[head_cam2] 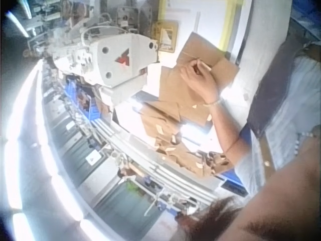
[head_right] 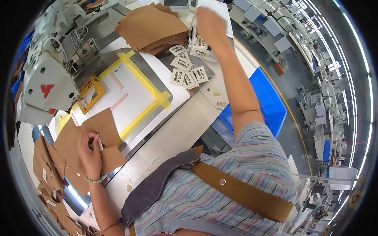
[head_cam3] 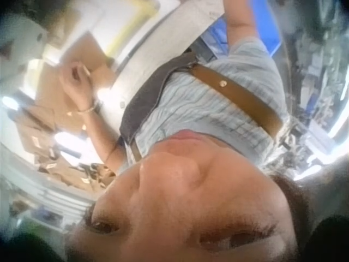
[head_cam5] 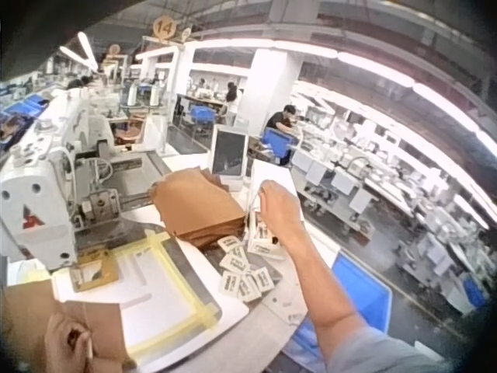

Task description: The recorder is sewing labels onto pieces of leather using an industrial sewing machine.

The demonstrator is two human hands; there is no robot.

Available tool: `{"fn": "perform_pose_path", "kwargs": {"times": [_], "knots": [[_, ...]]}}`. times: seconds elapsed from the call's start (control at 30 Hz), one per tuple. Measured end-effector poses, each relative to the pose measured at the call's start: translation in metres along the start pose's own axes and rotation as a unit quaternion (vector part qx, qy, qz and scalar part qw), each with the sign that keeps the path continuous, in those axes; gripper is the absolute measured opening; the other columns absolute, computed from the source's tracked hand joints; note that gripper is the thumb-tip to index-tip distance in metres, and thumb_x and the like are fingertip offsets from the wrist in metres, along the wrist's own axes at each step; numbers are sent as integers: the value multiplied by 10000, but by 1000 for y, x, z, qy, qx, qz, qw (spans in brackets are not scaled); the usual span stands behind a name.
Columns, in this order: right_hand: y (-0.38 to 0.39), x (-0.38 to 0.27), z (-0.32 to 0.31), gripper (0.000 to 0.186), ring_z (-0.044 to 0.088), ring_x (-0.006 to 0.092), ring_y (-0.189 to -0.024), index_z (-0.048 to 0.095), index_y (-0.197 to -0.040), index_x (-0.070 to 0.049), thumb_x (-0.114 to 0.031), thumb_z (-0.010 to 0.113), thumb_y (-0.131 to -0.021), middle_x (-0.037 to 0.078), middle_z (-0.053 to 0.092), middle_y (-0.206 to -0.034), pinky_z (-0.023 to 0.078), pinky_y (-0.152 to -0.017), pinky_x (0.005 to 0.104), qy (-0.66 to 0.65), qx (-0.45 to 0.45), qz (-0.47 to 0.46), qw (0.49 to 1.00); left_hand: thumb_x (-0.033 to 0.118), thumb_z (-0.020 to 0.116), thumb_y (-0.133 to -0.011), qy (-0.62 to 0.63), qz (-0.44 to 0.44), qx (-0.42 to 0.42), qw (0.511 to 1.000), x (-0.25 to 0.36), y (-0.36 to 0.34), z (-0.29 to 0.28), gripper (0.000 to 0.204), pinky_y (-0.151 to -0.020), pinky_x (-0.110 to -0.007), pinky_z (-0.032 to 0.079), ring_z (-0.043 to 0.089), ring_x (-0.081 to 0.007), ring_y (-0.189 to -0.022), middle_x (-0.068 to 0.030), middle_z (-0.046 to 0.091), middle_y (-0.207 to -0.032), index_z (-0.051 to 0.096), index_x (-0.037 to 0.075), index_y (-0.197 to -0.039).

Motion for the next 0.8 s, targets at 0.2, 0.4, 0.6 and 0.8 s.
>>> {"fn": "perform_pose_path", "kwargs": {"times": [0.2, 0.4, 0.6, 0.8], "knots": [[-37, 23, -72, 220, 764, 290, -938, 665, -1225, -56, -203, 659, -1061, 153, 780, -1228, 582, -847, 433, -106, 149, 48, 982, -29, 712, -953, 12, -16, -2, 1000, -3, 1, -1, 60, -821, -372, 493, 602, -287, -931, -117, 621, -983, 653, -22, -949], [-48, -23, -107, 204, 731, 175, -870, 675, -1249, -28, -116, 610, -1076, 100, 780, -1088, 571, -798, 326, -223, 212, -64, 949, -29, 710, -951, 0, -15, 2, 1000, -1, 0, -3, 54, -835, -384, 498, 609, -297, -938, -121, 623, -978, 656, -26, -951], [-64, 2, -75, 201, 707, 138, -981, 714, -1223, -23, -140, 592, -1114, 54, 775, -1143, 559, -845, 299, -450, 160, 6, 879, -22, 704, -950, 0, -9, -2, 1000, 0, 0, -2, 47, -843, -390, 497, 608, -307, -948, -122, 625, -974, 658, -26, -950], [-79, -3, -105, 185, 689, 132, -1067, 720, -1195, -1, -125, 618, -1101, 66, 755, -1171, 563, -991, 318, -397, 163, 8, 903, -24, 708, -943, 7, -19, 0, 1000, 1, 0, -2, 48, -843, -393, 494, 606, -307, -947, -123, 627, -975, 662, -25, -956]]}}
Point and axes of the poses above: each hand's wrist, its own y-axis away from the middle knuckle, its own z-axis out of the palm, x = y × z, the point moved 10 cm from there along -y, towards the middle knuckle
